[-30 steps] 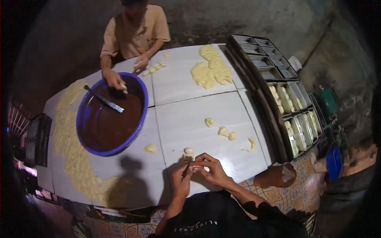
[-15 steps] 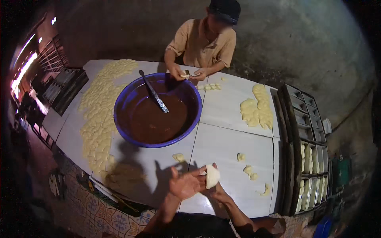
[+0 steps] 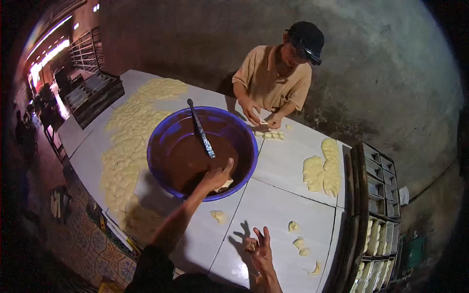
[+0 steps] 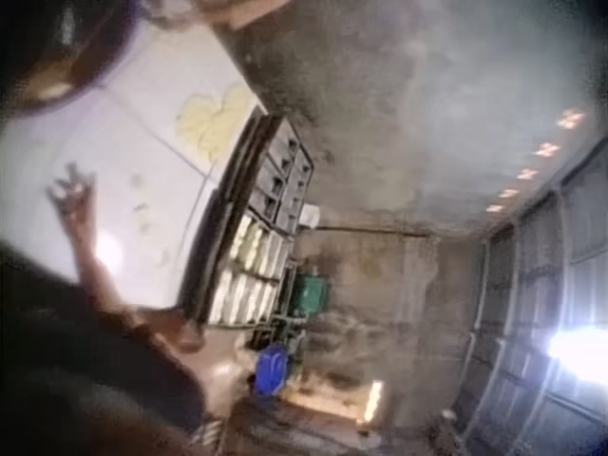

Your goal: The person shapes dough pieces by hand on a table, folding and rolling them, and arranges the shaped dough rolls into metal baking pans.

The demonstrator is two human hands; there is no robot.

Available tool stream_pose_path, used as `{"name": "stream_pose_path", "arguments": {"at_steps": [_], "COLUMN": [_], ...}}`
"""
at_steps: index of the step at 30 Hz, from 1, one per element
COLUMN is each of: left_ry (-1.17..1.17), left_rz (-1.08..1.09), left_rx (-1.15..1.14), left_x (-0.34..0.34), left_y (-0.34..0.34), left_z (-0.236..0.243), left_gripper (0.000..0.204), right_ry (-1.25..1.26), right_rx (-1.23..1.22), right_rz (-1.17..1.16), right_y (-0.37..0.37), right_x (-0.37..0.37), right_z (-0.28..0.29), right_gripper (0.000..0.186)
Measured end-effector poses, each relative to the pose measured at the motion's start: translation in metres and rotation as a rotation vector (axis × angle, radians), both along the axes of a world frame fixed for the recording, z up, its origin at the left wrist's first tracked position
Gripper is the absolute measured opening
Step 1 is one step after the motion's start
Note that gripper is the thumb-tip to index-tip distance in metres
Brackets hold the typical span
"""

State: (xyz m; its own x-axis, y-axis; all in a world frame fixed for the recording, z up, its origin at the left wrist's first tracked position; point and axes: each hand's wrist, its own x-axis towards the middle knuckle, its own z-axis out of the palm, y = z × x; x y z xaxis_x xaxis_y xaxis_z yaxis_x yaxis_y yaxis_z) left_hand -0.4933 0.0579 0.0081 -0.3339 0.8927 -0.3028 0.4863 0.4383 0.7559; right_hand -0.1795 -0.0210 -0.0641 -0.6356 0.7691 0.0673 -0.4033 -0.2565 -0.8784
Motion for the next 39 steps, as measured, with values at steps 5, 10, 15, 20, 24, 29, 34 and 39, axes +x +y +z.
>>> {"name": "stream_pose_path", "arguments": {"at_steps": [5,10,15,20,24,29,34,39], "left_ry": [-0.926,-1.052,-0.456,-0.609,-0.884,-1.122,-0.660,-1.005], "left_rz": [-0.331,0.195,-0.017,-0.122,-0.050,0.047,-0.052,0.028], "left_rx": [0.202,0.280,0.333,0.275,0.243,0.036,0.561,0.675], "left_x": [0.094,0.155,0.190,0.192,0.205,0.216,0.229,0.231], "left_y": [-0.063,-0.106,-0.136,-0.162,-0.169,-0.176,-0.184,-0.185], "left_z": [0.022,-0.018,-0.008,-0.018,-0.038,-0.049,-0.050,-0.049], "left_gripper": [0.112,0.085,0.041,0.040,0.027,0.030,0.064,0.062], "right_ry": [0.023,-0.200,-0.789,-0.450,-0.374,-0.728,-0.741,-0.204], "right_rx": [-0.404,-0.453,0.808,0.393,0.326,0.378,0.561,-0.540], "right_rz": [-0.116,-0.196,-0.370,-0.422,-0.308,-0.196,-0.346,0.398], "right_y": [0.007,0.008,-0.020,-0.026,-0.034,-0.051,-0.054,-0.036], "right_x": [-0.007,-0.001,0.015,0.029,0.040,0.062,0.056,0.085], "right_z": [0.015,0.006,0.028,0.045,0.045,0.035,0.038,0.020], "right_gripper": [0.056,0.014,0.039,0.017,0.017,0.018,0.061,0.057]}}
